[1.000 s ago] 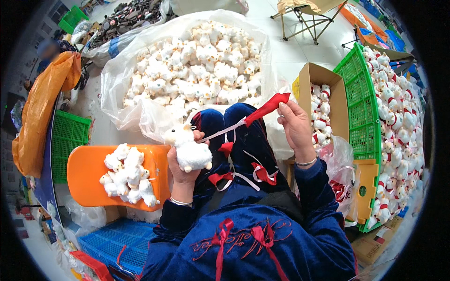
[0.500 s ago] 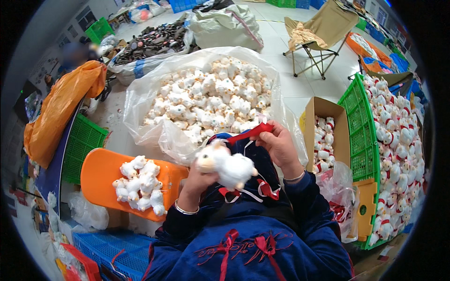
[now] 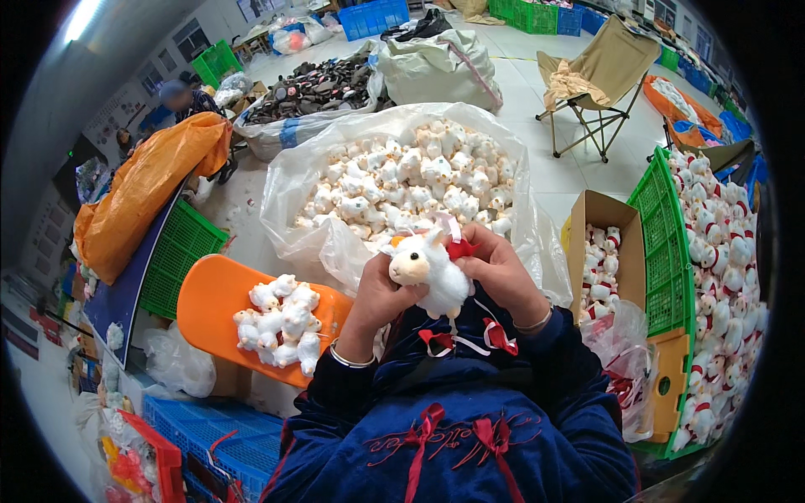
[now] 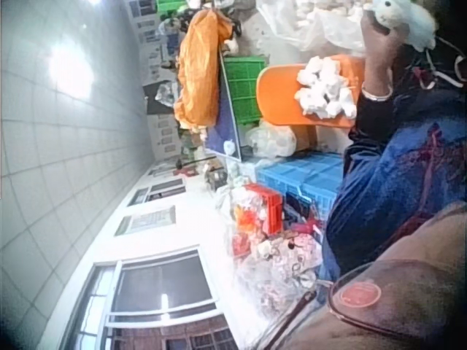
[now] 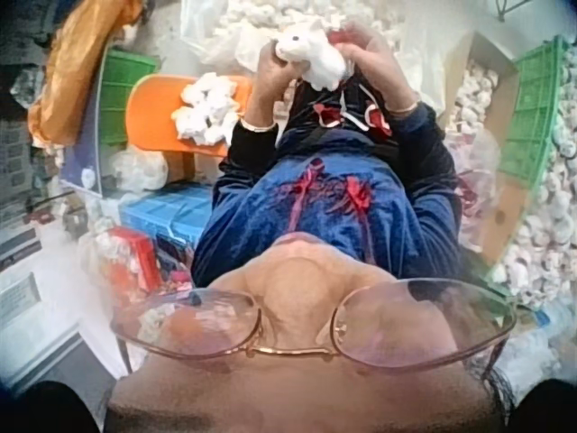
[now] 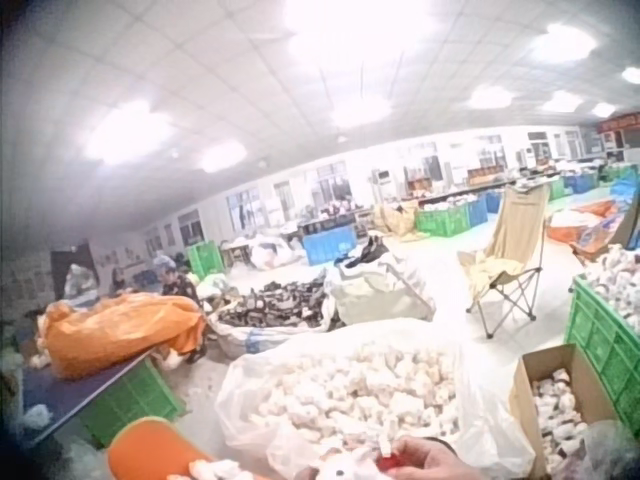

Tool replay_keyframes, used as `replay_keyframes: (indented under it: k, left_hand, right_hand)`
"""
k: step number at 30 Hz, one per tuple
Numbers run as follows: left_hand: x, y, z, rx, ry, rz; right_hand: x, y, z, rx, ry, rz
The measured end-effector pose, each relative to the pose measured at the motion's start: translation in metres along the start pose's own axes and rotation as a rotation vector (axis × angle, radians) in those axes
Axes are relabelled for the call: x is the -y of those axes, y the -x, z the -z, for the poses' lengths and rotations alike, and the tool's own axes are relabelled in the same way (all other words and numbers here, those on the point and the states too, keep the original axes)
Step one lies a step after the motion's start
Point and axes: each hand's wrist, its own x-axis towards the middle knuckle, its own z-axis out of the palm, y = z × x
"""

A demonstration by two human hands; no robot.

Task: The person sits on the floor and ties red ribbons around the necks of small white plush toys. They pick up each toy, wrap the ribbon, and tie a bow, then place the finished toy into a nearby green crate.

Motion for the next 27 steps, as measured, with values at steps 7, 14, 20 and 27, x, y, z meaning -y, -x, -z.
replay_keyframes:
  k: [7, 14, 20, 27]
  left_hand:
    - [0.000, 0.005, -0.001, -0.017, 0.059, 0.085]
    - [0.027, -0.004, -0.018, -0.135, -0.011, 0.105]
    - [0.101, -0.027, -0.025, -0.123, 0.012, 0.118]
    - [0.168, -0.049, -0.036, -0.208, -0.136, 0.139]
  right_hand:
    - [0.011, 0.002, -0.013, 0.005, 0.120, 0.031]
    - [-0.009, 0.011, -0.010, -0.334, 0.447, 0.156]
    - [-0.048, -0.003, 0.031, -0.406, 0.877, 0.187]
    - [-0.082, -0.012, 0.074, -0.386, 0.967, -0.098]
